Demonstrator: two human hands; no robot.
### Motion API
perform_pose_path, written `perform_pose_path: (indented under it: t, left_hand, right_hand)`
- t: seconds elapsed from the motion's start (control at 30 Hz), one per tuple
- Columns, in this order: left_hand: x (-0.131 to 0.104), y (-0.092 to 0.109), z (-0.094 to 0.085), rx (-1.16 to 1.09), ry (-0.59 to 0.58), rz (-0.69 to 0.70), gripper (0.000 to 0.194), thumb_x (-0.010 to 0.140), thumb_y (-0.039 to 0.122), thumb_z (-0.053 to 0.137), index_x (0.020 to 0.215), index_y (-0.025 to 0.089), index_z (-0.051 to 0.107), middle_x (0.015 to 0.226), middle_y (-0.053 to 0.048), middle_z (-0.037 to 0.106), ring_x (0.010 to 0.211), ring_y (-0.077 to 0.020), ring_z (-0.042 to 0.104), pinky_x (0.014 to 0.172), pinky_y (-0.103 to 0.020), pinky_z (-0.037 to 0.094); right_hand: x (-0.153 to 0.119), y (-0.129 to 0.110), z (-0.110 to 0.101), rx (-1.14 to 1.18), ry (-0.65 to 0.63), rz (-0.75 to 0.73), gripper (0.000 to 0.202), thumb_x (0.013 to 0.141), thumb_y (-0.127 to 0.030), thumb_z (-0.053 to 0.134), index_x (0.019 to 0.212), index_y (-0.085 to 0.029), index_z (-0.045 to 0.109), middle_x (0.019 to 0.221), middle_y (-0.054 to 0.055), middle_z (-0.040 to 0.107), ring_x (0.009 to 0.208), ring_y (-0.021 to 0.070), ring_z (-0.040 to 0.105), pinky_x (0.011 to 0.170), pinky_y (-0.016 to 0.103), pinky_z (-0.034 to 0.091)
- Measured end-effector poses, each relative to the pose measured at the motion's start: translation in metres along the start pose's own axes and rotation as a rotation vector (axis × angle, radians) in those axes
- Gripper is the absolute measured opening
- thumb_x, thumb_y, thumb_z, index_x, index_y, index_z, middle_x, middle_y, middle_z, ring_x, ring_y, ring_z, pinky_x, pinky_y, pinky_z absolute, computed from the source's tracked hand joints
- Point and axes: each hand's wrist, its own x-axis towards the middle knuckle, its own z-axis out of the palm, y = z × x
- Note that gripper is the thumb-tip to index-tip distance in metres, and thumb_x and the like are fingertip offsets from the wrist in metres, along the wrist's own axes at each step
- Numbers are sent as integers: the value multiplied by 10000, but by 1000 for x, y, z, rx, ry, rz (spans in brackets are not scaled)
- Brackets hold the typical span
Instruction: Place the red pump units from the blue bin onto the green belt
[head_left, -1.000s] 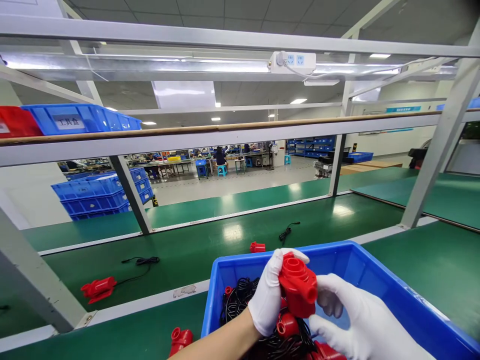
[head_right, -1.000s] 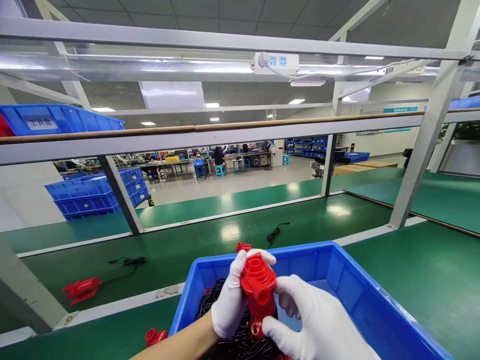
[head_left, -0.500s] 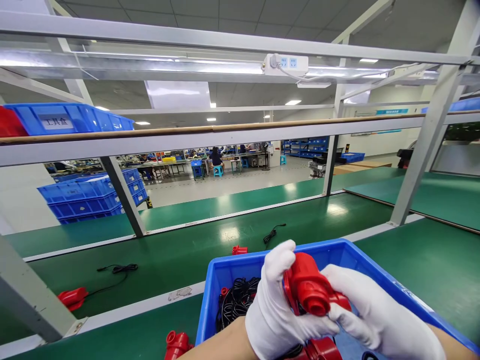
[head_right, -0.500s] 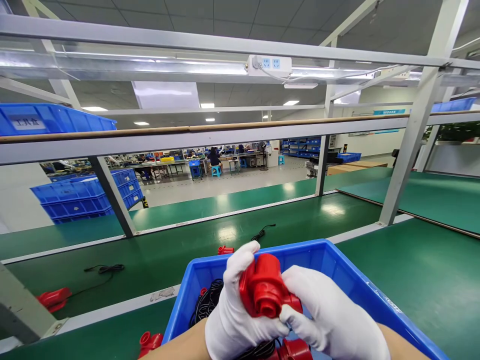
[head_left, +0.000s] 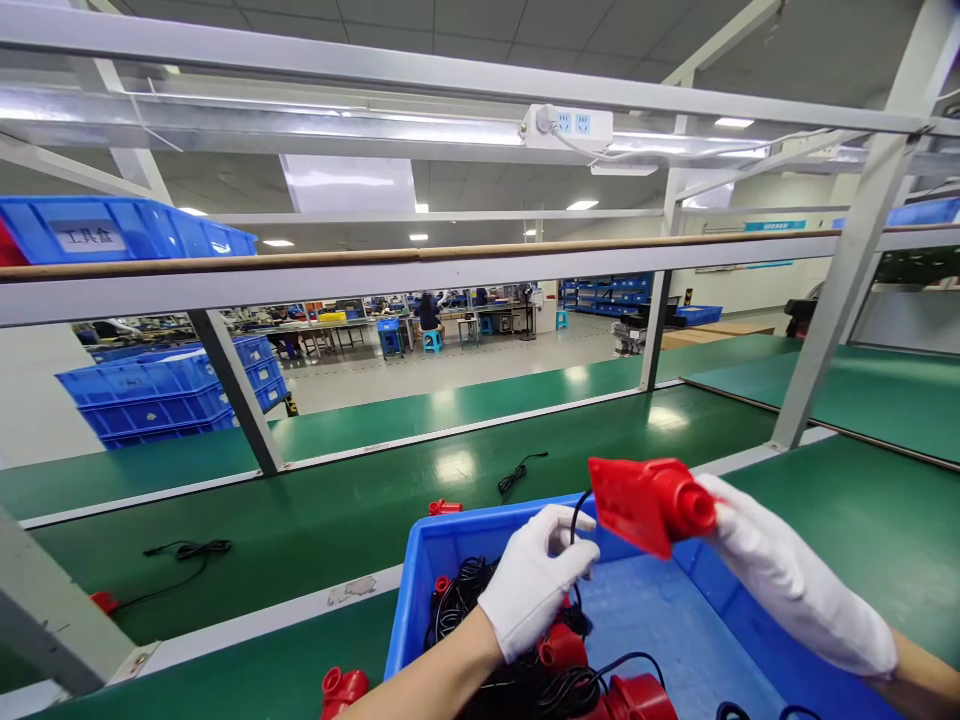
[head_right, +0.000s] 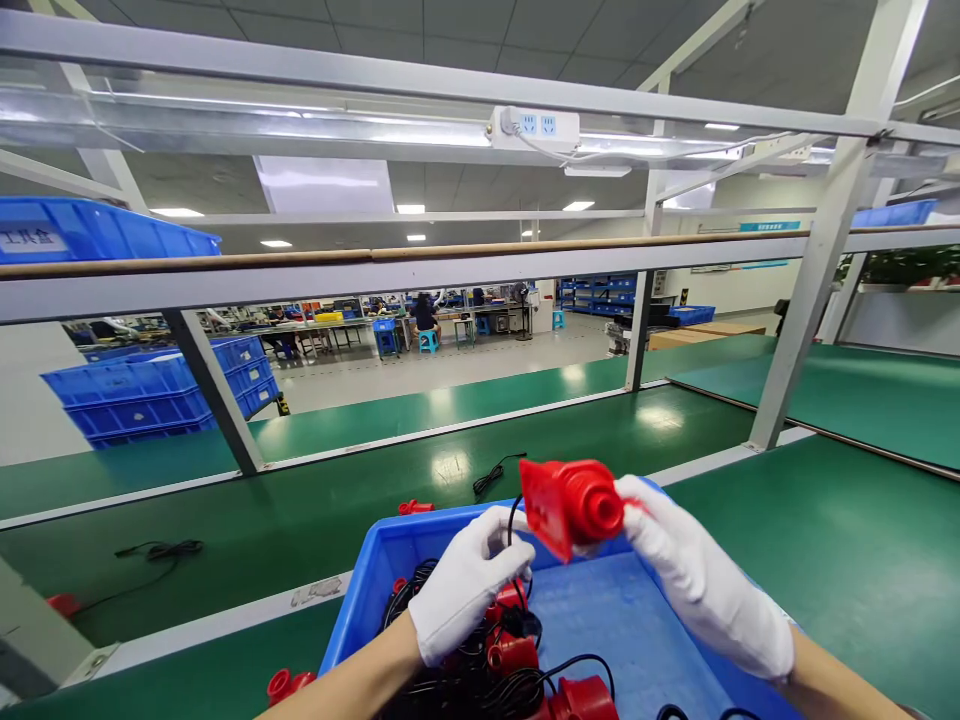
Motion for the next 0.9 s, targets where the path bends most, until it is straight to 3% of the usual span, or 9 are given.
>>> perform_pose_path:
  t: [0.07,0.2,0.3,0.37,0.47,0.53,0.6,0.73,0.9]
  left_hand:
    - [3,0,-4,-52,-39,-84,203,844,348,594,931,168,627,673,14,586,663,-152,576,718,-310,452]
    - [7,0,-6,-238,-90,-59,332,848,468,601,801,140,627,625,-14,595,669,-159,582,789,-336,465]
    - [7,0,-5,-515,-78,-116,423,880,540,531,848,128,622,595,6,558,589,-141,571,778,-363,514]
    - [6,-1,-5,-610,-65,-183,457,879,577,511,897,132,612,576,36,512,458,-102,486,598,-316,538]
    - [6,-3,-8,-594,-82,-249,482,872,623,500,886,150,591,508,79,411,325,-44,243,297,-173,306]
    - [5,-4,-10,-568,-108,-302,486,871,644,483,823,168,566,443,105,311,312,-35,119,255,-147,144]
    - [3,-3,-11,-528,-140,-335,501,864,668,466,767,183,542,394,119,232,300,-39,89,252,-143,112]
    - [-1,-1,-6,-437,-163,-325,578,853,727,408,821,174,575,416,106,311,280,-44,153,251,-155,187]
    - [2,-15,2,-376,-166,-402,795,781,843,308,1014,132,577,631,-6,600,382,-115,517,397,-232,404]
  right_hand:
    - [7,-5,-5,214,144,48,387,973,-538,389,1017,-229,618,891,38,626,782,199,570,800,325,515]
    - [19,-8,-19,515,405,56,326,950,-534,456,1039,-261,610,730,1,563,647,163,517,594,257,503]
    - [25,-1,-26,600,482,85,288,931,-518,499,982,-249,589,692,-8,521,616,150,485,540,236,479]
    - [26,3,-27,618,480,122,302,920,-533,511,907,-235,556,664,-13,500,596,144,470,525,232,468]
    - [28,2,-24,570,462,172,354,908,-560,513,812,-220,490,625,-10,500,574,144,465,521,235,459]
    - [27,0,-21,509,447,192,383,908,-579,493,792,-215,473,609,2,520,569,153,475,525,247,460]
    - [26,0,-20,477,442,206,393,905,-591,484,792,-215,480,603,8,527,556,158,477,511,258,455]
    - [23,1,-23,512,421,184,359,902,-574,513,827,-223,512,616,-8,508,543,146,467,496,258,449]
    - [53,-15,-55,174,309,66,423,968,-553,396,1028,-177,580,690,27,607,575,140,527,533,248,448]
